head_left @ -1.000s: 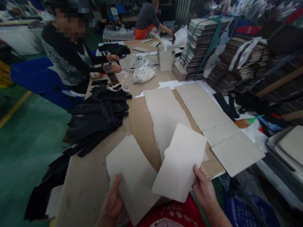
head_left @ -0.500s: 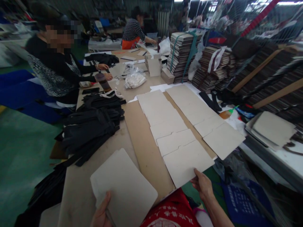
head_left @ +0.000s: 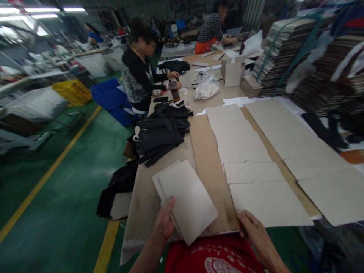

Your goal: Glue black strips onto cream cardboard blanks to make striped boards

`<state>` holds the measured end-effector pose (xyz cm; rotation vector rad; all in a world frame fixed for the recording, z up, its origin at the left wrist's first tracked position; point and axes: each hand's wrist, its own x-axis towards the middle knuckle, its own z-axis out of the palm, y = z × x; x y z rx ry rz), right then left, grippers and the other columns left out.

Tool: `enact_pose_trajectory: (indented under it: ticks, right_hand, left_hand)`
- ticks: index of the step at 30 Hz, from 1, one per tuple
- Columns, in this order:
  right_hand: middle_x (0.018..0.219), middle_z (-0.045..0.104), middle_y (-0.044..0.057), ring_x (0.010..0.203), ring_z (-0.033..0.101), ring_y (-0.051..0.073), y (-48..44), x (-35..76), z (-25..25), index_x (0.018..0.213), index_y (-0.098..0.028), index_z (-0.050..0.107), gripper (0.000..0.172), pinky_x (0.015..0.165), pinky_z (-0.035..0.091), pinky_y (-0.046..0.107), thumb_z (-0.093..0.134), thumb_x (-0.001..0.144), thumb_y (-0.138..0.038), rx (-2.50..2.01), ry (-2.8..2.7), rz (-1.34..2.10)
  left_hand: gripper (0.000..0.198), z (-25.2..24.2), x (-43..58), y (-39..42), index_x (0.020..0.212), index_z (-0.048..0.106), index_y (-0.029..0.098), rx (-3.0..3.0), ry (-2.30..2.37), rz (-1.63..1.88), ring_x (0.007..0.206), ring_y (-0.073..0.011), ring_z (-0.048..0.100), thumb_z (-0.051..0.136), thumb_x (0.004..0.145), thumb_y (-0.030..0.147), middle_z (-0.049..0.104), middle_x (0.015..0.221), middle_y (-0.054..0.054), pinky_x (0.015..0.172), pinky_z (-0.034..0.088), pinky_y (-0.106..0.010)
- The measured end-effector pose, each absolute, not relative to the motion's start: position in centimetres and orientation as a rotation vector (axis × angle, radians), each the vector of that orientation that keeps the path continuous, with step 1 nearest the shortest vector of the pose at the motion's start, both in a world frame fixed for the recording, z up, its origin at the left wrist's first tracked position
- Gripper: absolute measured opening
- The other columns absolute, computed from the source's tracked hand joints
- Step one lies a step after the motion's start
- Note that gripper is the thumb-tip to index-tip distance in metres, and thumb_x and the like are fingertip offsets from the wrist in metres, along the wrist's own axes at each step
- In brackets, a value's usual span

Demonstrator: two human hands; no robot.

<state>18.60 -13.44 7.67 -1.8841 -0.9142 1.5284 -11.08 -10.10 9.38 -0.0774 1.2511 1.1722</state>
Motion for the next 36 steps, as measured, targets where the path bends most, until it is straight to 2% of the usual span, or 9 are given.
enact_pose_trajectory:
  ticks: [3, 6, 12, 18, 21, 24, 28, 32, 36]
  right_hand:
    - [0.104, 0.070, 0.008, 0.095, 0.065, 0.023, -9.6, 14.2, 9.4, 0.106, -0.019, 0.066, 0.046, 0.079, 0.052, 0.032, 0.056, 0.081, -0.057, -1.746, -1.200, 1.348]
    - [0.121, 0.064, 0.012, 0.105, 0.062, 0.024, -7.1, 11.2, 9.8, 0.120, -0.018, 0.062, 0.050, 0.091, 0.050, 0.037, 0.054, 0.084, -0.052, -1.613, -1.396, 1.295]
    - [0.114, 0.064, 0.014, 0.101, 0.062, 0.025, -6.8, 9.3, 8.9, 0.105, -0.017, 0.067, 0.036, 0.082, 0.054, 0.038, 0.053, 0.085, -0.044, -1.561, -1.565, 1.000]
    - [0.106, 0.068, 0.013, 0.093, 0.064, 0.026, -6.6, 8.4, 9.3, 0.096, -0.019, 0.068, 0.031, 0.088, 0.051, 0.040, 0.048, 0.090, -0.042, -1.568, -1.843, 0.839]
    - [0.109, 0.070, 0.013, 0.095, 0.067, 0.026, -6.4, 8.2, 9.2, 0.104, -0.018, 0.068, 0.036, 0.087, 0.051, 0.039, 0.045, 0.090, -0.043, -1.607, -1.848, 0.942]
    - [0.106, 0.072, 0.012, 0.096, 0.067, 0.026, -6.3, 7.8, 9.1, 0.095, -0.020, 0.069, 0.035, 0.087, 0.050, 0.039, 0.044, 0.088, -0.044, -1.586, -1.826, 1.074]
    - [0.087, 0.073, 0.010, 0.078, 0.068, 0.026, -5.7, 7.1, 9.7, 0.090, -0.019, 0.066, 0.034, 0.071, 0.053, 0.036, 0.056, 0.078, -0.050, -1.731, -1.588, 1.337]
    - [0.092, 0.076, 0.011, 0.086, 0.070, 0.028, -4.9, 6.8, 10.0, 0.095, -0.016, 0.070, 0.042, 0.077, 0.053, 0.038, 0.067, 0.070, -0.049, -1.674, -1.369, 1.627]
    - [0.083, 0.076, 0.011, 0.074, 0.071, 0.028, -4.6, 6.3, 9.9, 0.093, -0.013, 0.073, 0.053, 0.068, 0.054, 0.037, 0.067, 0.072, -0.061, -1.468, -1.041, 2.042]
  left_hand:
    - [0.036, 9.3, -10.4, -10.3, 0.114, 0.063, 0.010, -0.021, 1.209, 1.213, 0.093, -0.0258, 0.071, 0.073, 0.080, 0.020, 0.075, 0.101, -0.012, 0.087, 0.058, -0.037]
    - [0.043, 9.3, -10.1, -10.9, 0.114, 0.063, 0.010, 0.010, 1.171, 1.211, 0.098, -0.0287, 0.070, 0.078, 0.076, 0.025, 0.074, 0.103, -0.014, 0.091, 0.056, -0.039]
    - [0.052, 8.9, -11.0, -12.0, 0.123, 0.059, 0.012, 0.015, 1.157, 1.230, 0.101, -0.0305, 0.069, 0.074, 0.080, 0.037, 0.072, 0.110, -0.016, 0.094, 0.054, -0.044]
    - [0.054, 8.8, -11.3, -12.7, 0.124, 0.057, 0.013, 0.051, 1.196, 1.274, 0.100, -0.0318, 0.069, 0.074, 0.079, 0.039, 0.071, 0.112, -0.016, 0.091, 0.054, -0.046]
    - [0.051, 8.6, -11.2, -12.7, 0.117, 0.061, 0.013, 0.075, 1.269, 1.303, 0.096, -0.0318, 0.070, 0.077, 0.076, 0.039, 0.074, 0.104, -0.014, 0.088, 0.055, -0.043]
    - [0.048, 8.3, -11.1, -12.6, 0.113, 0.064, 0.012, 0.082, 1.342, 1.308, 0.095, -0.0323, 0.070, 0.078, 0.075, 0.039, 0.074, 0.101, -0.014, 0.086, 0.055, -0.041]
    - [0.048, 8.1, -11.0, -12.3, 0.114, 0.063, 0.015, 0.074, 1.368, 1.305, 0.098, -0.0319, 0.070, 0.078, 0.075, 0.039, 0.073, 0.108, -0.015, 0.087, 0.055, -0.041]
    - [0.049, 8.1, -11.1, -12.4, 0.117, 0.061, 0.013, 0.044, 1.277, 1.245, 0.100, -0.0330, 0.069, 0.075, 0.079, 0.039, 0.072, 0.109, -0.018, 0.089, 0.055, -0.044]
    - [0.056, 7.9, -11.7, -12.5, 0.127, 0.055, 0.011, -0.127, 1.088, 1.198, 0.109, -0.0322, 0.066, 0.072, 0.081, 0.039, 0.071, 0.110, -0.018, 0.097, 0.051, -0.046]
